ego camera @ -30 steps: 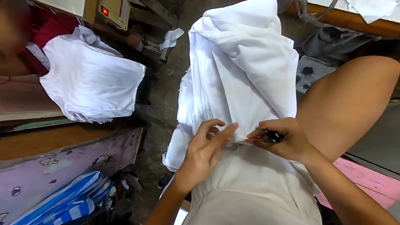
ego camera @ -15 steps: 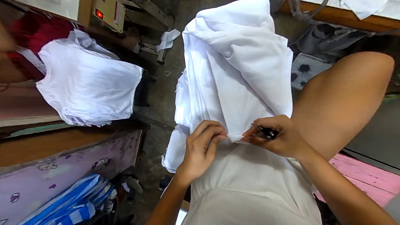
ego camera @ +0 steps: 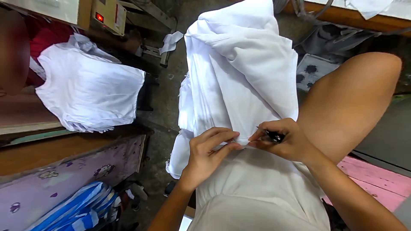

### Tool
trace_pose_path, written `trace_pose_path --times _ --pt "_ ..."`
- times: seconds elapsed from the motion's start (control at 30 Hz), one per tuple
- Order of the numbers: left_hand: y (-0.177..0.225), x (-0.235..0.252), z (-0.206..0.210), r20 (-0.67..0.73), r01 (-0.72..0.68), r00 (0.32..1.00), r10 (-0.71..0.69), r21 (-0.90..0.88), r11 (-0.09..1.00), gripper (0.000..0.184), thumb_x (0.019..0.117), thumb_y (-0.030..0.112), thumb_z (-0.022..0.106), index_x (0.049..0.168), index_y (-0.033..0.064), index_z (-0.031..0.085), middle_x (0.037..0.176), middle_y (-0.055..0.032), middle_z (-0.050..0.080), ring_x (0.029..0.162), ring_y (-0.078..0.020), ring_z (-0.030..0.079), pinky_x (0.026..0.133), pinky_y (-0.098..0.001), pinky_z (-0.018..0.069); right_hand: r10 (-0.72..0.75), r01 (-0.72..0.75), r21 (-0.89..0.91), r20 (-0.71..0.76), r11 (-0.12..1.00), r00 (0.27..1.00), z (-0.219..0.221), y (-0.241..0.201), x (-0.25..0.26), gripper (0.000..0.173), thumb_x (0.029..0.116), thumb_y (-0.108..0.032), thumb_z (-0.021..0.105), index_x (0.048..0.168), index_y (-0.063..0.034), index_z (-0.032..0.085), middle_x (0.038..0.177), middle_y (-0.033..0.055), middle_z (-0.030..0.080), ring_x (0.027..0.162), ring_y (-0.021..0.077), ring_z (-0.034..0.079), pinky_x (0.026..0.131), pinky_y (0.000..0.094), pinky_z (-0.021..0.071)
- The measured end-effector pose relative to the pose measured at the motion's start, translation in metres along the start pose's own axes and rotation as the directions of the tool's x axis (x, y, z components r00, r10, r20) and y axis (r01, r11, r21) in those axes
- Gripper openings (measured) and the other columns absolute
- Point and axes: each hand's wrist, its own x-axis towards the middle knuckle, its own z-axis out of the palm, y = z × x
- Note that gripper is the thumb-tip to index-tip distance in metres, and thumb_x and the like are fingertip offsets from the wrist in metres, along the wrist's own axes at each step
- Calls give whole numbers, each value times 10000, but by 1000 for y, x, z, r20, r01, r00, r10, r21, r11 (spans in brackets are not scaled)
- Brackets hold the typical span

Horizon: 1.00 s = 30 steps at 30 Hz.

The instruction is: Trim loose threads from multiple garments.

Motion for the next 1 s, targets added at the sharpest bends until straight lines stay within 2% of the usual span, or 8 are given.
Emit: trace_pose_path --times 0.23,0.43,0.57,0.63,0.77,0.87,0.93,1.0 --pt "13 -11 12 -203 229 950 -238 -63 971 94 892 -16 721 957 -74 753 861 -69 763 762 -44 732 724 -191 622 2 -1 -42 21 999 1000 0 1 0 175 898 -183 726 863 -12 723 711 -92 617 637 -157 451 576 29 357" --pt "15 -17 -4 -48 392 920 -389 158 906 152 979 105 629 951 -7 728 824 -17 696 706 14 657 674 -138 560 -31 52 -159 131 986 991 -6 -2 6 200 911 -209 705 873 -15 735 721 -39 633 653 -117 482 592 54 381" --pt "12 -17 -14 -33 441 896 -443 189 877 154 998 108 592 957 -1 693 831 -11 669 691 24 625 648 -126 534 -36 188 -473 311 861 950 -24 -24 33 475 949 -583 596 1001 -125 714 671 -74 577 581 4 517 519 203 419" --pt "12 -17 -14 -41 441 896 -442 192 877 153 996 106 590 958 -1 692 823 -12 663 681 25 618 638 -123 527 -22 283 -621 393 731 919 -28 -41 50 496 960 -612 527 1025 -145 682 655 -57 558 548 94 551 474 301 416" --pt "14 -20 -10 -110 396 918 -380 252 883 151 982 110 610 938 2 706 807 -26 665 681 4 625 639 -137 532 154 386 -761 529 521 834 -21 -78 84 437 908 -557 670 816 -130 694 607 -3 533 521 185 556 456 365 382" --pt "19 -20 -7 -162 341 939 -304 325 882 143 967 107 627 934 0 717 811 -42 666 696 -19 636 669 -150 542 289 427 -765 599 482 747 -8 -104 109 384 872 -452 777 763 -95 685 606 17 539 567 199 582 501 372 397" --pt "22 -19 -7 -174 300 952 -252 355 885 149 965 107 630 921 -6 716 812 -55 667 701 -33 639 680 -157 543 405 429 -759 634 490 659 -2 -118 127 377 867 -405 801 811 -47 698 671 61 571 662 252 607 574 424 415" --pt "25 -18 -6 -174 262 962 -209 380 887 160 975 114 621 921 -3 716 816 -56 664 720 -40 639 704 -159 540 449 478 -751 658 457 604 5 -123 140 377 829 -411 838 782 -72 679 687 54 562 681 250 599 583 431 417"
